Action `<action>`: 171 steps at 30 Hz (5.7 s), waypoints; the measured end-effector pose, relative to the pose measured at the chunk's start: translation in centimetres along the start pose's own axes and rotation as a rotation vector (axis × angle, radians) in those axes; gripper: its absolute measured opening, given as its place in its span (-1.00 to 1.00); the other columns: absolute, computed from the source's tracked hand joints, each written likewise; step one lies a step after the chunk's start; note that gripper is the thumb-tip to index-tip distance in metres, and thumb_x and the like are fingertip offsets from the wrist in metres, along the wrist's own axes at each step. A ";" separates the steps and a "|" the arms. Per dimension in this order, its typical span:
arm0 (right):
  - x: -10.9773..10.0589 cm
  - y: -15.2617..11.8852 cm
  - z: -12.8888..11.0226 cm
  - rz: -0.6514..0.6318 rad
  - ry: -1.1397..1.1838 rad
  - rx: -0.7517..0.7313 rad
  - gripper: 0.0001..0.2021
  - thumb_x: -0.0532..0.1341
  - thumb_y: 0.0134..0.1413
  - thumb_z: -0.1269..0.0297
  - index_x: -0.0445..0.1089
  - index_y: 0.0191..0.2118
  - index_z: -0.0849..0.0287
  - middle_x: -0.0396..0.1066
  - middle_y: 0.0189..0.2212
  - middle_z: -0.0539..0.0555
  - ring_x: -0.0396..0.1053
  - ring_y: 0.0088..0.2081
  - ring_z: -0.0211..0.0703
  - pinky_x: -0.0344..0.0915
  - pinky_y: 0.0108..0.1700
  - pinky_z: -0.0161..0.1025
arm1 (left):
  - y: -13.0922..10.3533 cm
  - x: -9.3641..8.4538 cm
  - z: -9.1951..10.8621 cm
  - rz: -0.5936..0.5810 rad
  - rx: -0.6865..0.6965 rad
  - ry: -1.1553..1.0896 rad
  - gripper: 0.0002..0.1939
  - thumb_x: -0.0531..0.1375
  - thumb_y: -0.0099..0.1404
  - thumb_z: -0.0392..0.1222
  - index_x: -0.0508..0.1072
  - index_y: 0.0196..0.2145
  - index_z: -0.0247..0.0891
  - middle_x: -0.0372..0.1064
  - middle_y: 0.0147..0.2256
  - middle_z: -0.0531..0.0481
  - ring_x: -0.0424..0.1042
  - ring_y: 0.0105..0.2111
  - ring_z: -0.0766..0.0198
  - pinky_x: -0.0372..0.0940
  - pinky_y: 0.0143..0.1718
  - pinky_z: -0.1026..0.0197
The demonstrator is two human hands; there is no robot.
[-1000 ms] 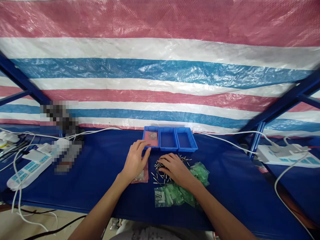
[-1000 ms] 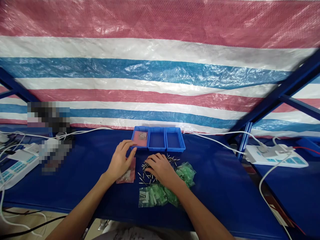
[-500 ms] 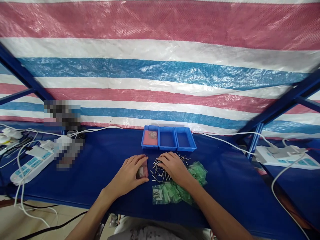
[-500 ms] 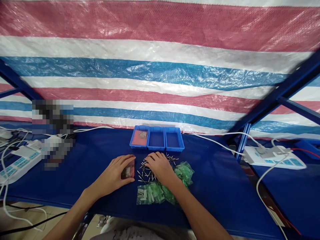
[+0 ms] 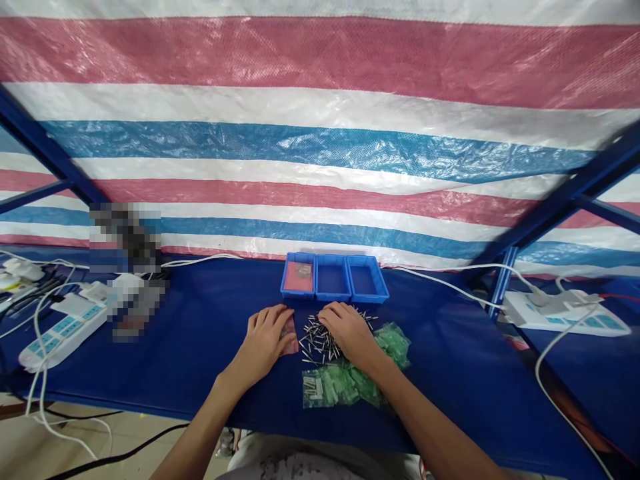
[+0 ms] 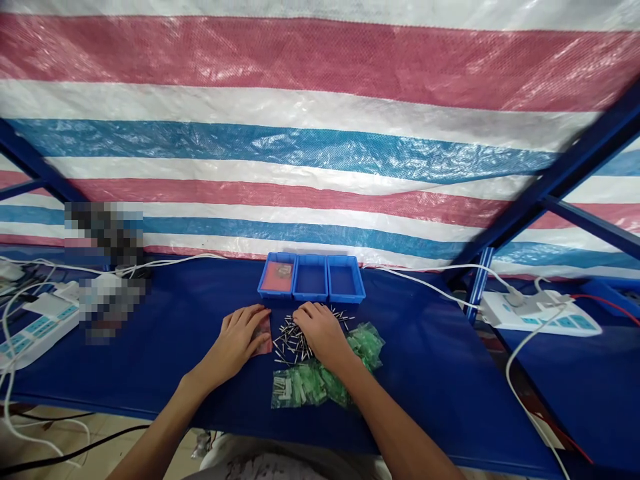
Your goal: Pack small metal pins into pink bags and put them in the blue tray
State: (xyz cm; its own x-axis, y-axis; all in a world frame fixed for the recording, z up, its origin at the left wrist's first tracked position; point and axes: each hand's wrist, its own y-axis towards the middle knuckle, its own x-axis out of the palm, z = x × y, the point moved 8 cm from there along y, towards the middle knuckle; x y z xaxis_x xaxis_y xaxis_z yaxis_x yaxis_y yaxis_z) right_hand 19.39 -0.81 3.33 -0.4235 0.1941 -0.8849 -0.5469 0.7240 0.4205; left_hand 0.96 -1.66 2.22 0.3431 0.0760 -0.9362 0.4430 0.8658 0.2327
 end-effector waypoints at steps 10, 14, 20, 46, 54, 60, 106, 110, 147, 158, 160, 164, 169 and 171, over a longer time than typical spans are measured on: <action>-0.3 0.1 0.8 0.076 0.023 0.068 -0.80 0.07 0.53 0.39 0.44 -0.10 0.15 0.48 -0.15 0.15 0.41 -0.16 -0.01 0.28 -0.09 -0.08 | 1.4 0.3 0.0 0.063 0.009 -0.064 -0.59 0.08 0.57 -0.27 0.32 0.31 -0.11 0.39 0.09 -0.13 0.35 0.08 0.01 0.23 0.14 -0.12; -0.4 0.2 0.8 0.082 0.062 0.075 -0.81 0.06 0.54 0.37 0.43 -0.09 0.13 0.47 -0.16 0.16 0.42 -0.15 0.00 0.30 -0.07 -0.07 | 2.1 -0.2 0.0 0.100 0.006 -0.118 -0.70 0.02 0.58 -0.31 0.48 0.12 -0.16 0.42 -0.05 -0.11 0.37 -0.04 0.06 0.27 0.03 -0.05; -1.7 0.4 0.1 0.102 0.195 0.091 -0.89 0.16 0.50 0.27 0.42 -0.02 0.09 0.45 -0.06 0.18 0.39 -0.07 0.08 0.32 0.00 0.01 | 3.5 -2.5 1.8 0.192 0.112 -0.258 -0.74 0.05 0.59 -0.27 0.55 -0.02 -0.18 0.42 -0.10 -0.12 0.39 -0.10 0.12 0.32 -0.03 0.05; -1.1 -0.5 4.3 0.346 0.947 0.473 -0.77 0.22 0.41 0.03 0.44 -0.15 0.08 0.47 -0.23 0.07 0.44 -0.19 -0.04 0.42 -0.11 -0.13 | 6.2 0.8 1.9 0.244 -0.072 -0.792 -0.70 0.16 0.55 0.03 0.45 -0.25 -0.23 0.32 -0.37 0.05 0.29 -0.37 0.26 0.21 -0.30 0.23; -0.4 -1.1 5.8 0.481 1.055 0.538 -0.76 0.26 0.37 0.04 0.22 -0.14 0.03 0.39 -0.37 -0.03 0.43 -0.37 -0.12 0.40 -0.29 -0.21 | 5.9 1.1 1.8 0.277 -0.082 -0.782 -0.71 0.12 0.57 0.02 0.50 -0.13 -0.23 0.44 -0.30 -0.01 0.41 -0.31 0.22 0.32 -0.22 0.20; -2.2 -1.0 5.4 0.483 0.901 0.497 -0.80 0.19 0.43 0.11 0.50 -0.09 0.08 0.51 -0.14 0.12 0.47 -0.17 -0.04 0.42 -0.12 -0.13 | 5.5 0.5 2.0 0.339 -0.020 -0.768 -0.51 0.08 0.60 -0.09 0.14 0.39 -0.15 0.49 -0.10 -0.09 0.51 -0.14 0.16 0.42 -0.04 0.08; -0.4 -0.9 6.2 0.429 1.223 0.636 -0.71 0.37 0.24 -0.04 0.42 -0.21 0.06 0.22 -0.60 -0.15 0.08 -0.65 -0.33 0.05 -0.63 -0.35 | 5.3 -0.9 3.4 0.456 0.258 -0.521 -0.57 0.01 0.59 -0.33 0.37 0.31 -0.11 0.52 0.00 -0.15 0.44 -0.02 0.09 0.35 0.05 0.02; -0.6 -0.9 6.2 0.456 1.265 0.637 -0.61 0.40 0.20 0.00 0.33 0.02 -0.03 0.37 -0.46 -0.13 0.11 -0.65 -0.34 0.07 -0.65 -0.36 | 5.3 -1.0 3.6 0.470 0.293 -0.505 -0.60 0.06 0.58 -0.34 0.41 0.27 -0.10 0.51 0.00 -0.13 0.44 -0.01 0.10 0.34 0.06 0.03; 0.8 -0.9 6.1 0.375 1.415 0.736 -0.73 0.40 0.18 0.04 0.41 -0.27 0.10 0.21 -0.59 -0.15 -0.05 -0.67 -0.41 -0.12 -0.67 -0.40 | 5.2 -1.1 3.0 0.461 0.244 -0.588 -0.60 0.01 0.57 -0.37 0.51 0.17 -0.11 0.51 0.03 -0.14 0.45 0.04 0.10 0.36 0.07 -0.01; -0.6 -0.7 5.9 0.408 1.252 0.692 -0.62 0.34 0.21 0.10 0.42 0.12 -0.05 0.41 -0.28 -0.03 0.20 -0.63 -0.33 0.17 -0.68 -0.31 | 5.4 -1.6 2.6 0.524 0.207 -0.543 -0.75 0.19 0.53 -0.25 0.57 0.08 -0.09 0.46 -0.07 -0.12 0.46 -0.04 0.11 0.39 0.00 0.06; -0.5 -0.8 5.9 0.380 1.228 0.693 -0.73 0.27 0.26 0.12 0.51 0.03 0.01 0.37 -0.42 -0.04 0.16 -0.64 -0.31 0.14 -0.66 -0.30 | 5.4 -1.8 2.3 0.541 0.187 -0.548 -0.78 0.20 0.53 -0.22 0.59 0.04 -0.10 0.44 -0.05 -0.13 0.46 -0.02 0.10 0.40 0.02 0.04; 0.0 -0.8 5.8 0.318 1.177 0.673 -0.78 0.26 0.29 0.10 0.57 -0.11 0.07 0.21 -0.61 -0.10 0.10 -0.66 -0.29 0.08 -0.62 -0.29 | 5.5 -1.4 1.9 0.537 0.137 -0.560 -0.84 0.19 0.55 -0.20 0.55 -0.01 -0.15 0.51 -0.12 -0.09 0.48 -0.08 0.12 0.40 -0.01 0.06; -0.1 -0.5 5.4 0.327 1.151 0.609 -0.72 0.38 0.21 -0.01 0.49 -0.25 0.10 0.37 -0.36 -0.01 0.09 -0.64 -0.39 0.01 -0.66 -0.32 | 5.3 -0.6 0.7 0.569 0.011 -0.698 -0.62 0.22 0.52 -0.17 0.34 0.24 -0.15 0.51 -0.16 -0.05 0.51 -0.20 0.18 0.42 -0.12 0.12; 0.3 -0.4 5.3 0.305 1.217 0.634 -0.72 0.36 0.24 -0.03 0.41 -0.23 0.07 0.28 -0.49 -0.10 0.06 -0.67 -0.38 -0.03 -0.67 -0.35 | 5.3 -0.7 1.0 0.546 0.058 -0.683 -0.64 0.16 0.55 -0.22 0.36 0.25 -0.13 0.51 -0.09 -0.09 0.51 -0.11 0.15 0.42 -0.04 0.09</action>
State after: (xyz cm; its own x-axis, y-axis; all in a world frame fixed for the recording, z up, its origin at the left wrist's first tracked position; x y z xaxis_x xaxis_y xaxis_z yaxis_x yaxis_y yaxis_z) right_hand 23.32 2.44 1.80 -0.9947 -0.0553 0.0863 -0.0455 0.9926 0.1122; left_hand 3.90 2.37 4.42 0.9322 0.1439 -0.3322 0.1070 0.7671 0.6325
